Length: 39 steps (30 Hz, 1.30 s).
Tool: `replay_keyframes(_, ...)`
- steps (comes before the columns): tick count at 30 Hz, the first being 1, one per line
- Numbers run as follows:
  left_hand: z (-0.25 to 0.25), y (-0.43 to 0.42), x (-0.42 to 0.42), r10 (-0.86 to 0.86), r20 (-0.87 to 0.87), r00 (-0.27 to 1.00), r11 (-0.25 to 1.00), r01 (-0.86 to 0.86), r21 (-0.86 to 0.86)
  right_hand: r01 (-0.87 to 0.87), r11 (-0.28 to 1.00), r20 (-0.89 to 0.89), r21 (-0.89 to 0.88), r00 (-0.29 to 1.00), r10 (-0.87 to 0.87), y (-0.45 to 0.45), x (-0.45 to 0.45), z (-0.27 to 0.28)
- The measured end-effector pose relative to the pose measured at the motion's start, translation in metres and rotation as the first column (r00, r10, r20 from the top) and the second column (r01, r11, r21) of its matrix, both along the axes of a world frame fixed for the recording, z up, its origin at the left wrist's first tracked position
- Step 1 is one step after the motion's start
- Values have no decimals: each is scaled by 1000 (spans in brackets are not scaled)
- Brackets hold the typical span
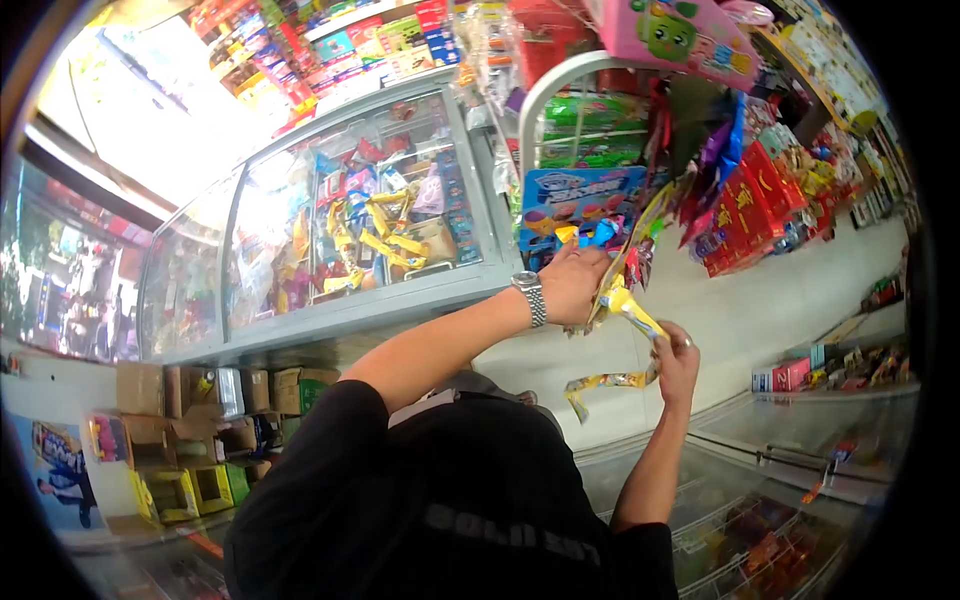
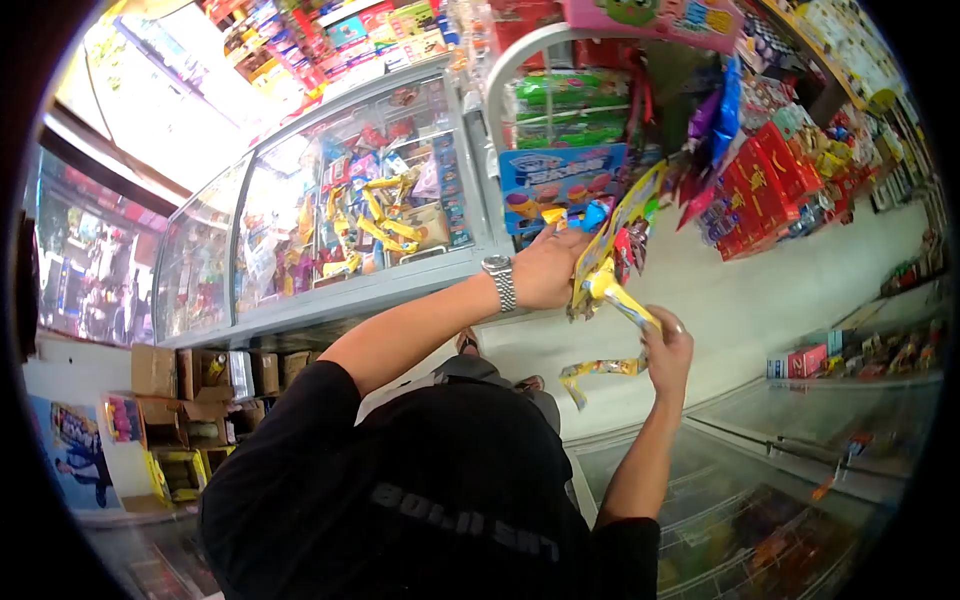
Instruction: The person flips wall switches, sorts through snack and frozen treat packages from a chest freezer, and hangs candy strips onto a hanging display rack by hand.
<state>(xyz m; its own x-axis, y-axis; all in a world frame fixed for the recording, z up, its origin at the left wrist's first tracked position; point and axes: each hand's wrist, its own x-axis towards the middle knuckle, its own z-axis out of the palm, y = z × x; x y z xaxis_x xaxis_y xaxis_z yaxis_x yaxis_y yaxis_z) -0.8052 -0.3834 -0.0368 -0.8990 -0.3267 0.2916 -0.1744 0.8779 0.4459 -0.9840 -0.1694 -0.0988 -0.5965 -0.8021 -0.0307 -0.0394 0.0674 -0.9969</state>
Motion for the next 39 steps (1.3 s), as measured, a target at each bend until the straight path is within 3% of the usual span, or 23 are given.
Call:
replay_keyframes(1,2,-2,-5,-43,154,987,989,21,144,-54,998,-101,41,993,58,-15,3,17)
replay_keyframes(2,-4,-7,-7,-85,218,972,993,63,102,-96,991,-186,91,976,111,-28,6,32)
replay_keyframes(4,-7,-17,-6,-194,173,965,959,150,239,-112,982,-349,151,924,159,-45,0,40)
replay_keyframes(5,32,-10,0,-156,232,960,939,71,337,-70,963,-414,261,893,178,-48,-9,38)
replay_keyframes(6,38,-11,7,-183,101,978,904,127,408,-51,962,-258,267,959,122,-46,-6,55)
replay_keyframes(7,33,-12,9,-107,208,972,867,-12,498,-74,932,-169,356,975,142,-38,-13,55)
replay_keyframes(8,28,-15,12,-115,211,971,881,2,473,-112,895,-77,431,984,160,-33,-20,55)
replay_keyframes(13,47,0,11,-71,269,961,845,-85,528,-121,930,-117,348,978,171,-33,-7,73)
replay_keyframes(16,14,-8,15,-117,84,990,910,73,409,-124,944,-62,305,987,150,-38,0,77)
replay_keyframes(19,18,-5,16,-107,159,981,877,18,480,-77,965,-198,250,972,129,-34,7,70)
replay_keyframes(21,23,-3,15,-97,274,957,878,-48,477,-173,984,142,-50,974,178,-30,16,63)
replay_keyframes(22,31,0,10,-101,276,956,878,-44,476,-168,984,143,-50,974,174,-37,15,59)
replay_keyframes(24,42,11,8,-120,370,921,822,-117,557,-191,979,-258,73,944,203,-59,23,43)
replay_keyframes(25,25,6,9,-137,277,951,838,-37,544,-194,981,4,24,981,194,-75,27,22)
replay_keyframes(26,9,2,10,-157,183,970,854,40,518,-182,983,6,23,983,182,-80,30,12)
replay_keyframes(28,6,-2,11,-103,160,982,987,80,142,-92,967,300,-239,940,163,-83,33,3)
replay_keyframes(30,-15,-14,16,-82,179,980,989,59,133,-88,962,206,-259,968,145,-67,32,-11)
replay_keyframes(31,-13,-12,17,-17,391,920,998,39,-48,-172,969,161,-176,966,201,-58,34,-28)
replay_keyframes(32,-15,-12,19,6,419,908,990,55,-133,-249,964,120,-90,959,258,-51,38,-44)
replay_keyframes(33,-18,-12,20,31,444,895,973,74,-217,-282,959,-98,19,954,282,-45,44,-51)
replay_keyframes(36,-9,-10,17,-71,246,967,974,120,-191,-148,987,53,55,988,145,-49,62,-55)
replay_keyframes(37,-5,-8,16,-69,250,966,974,119,-193,-109,993,-16,52,994,110,-51,65,-49)
replay_keyframes(39,-1,-4,16,15,282,959,983,-66,171,-77,996,-31,42,996,79,-58,69,-50)
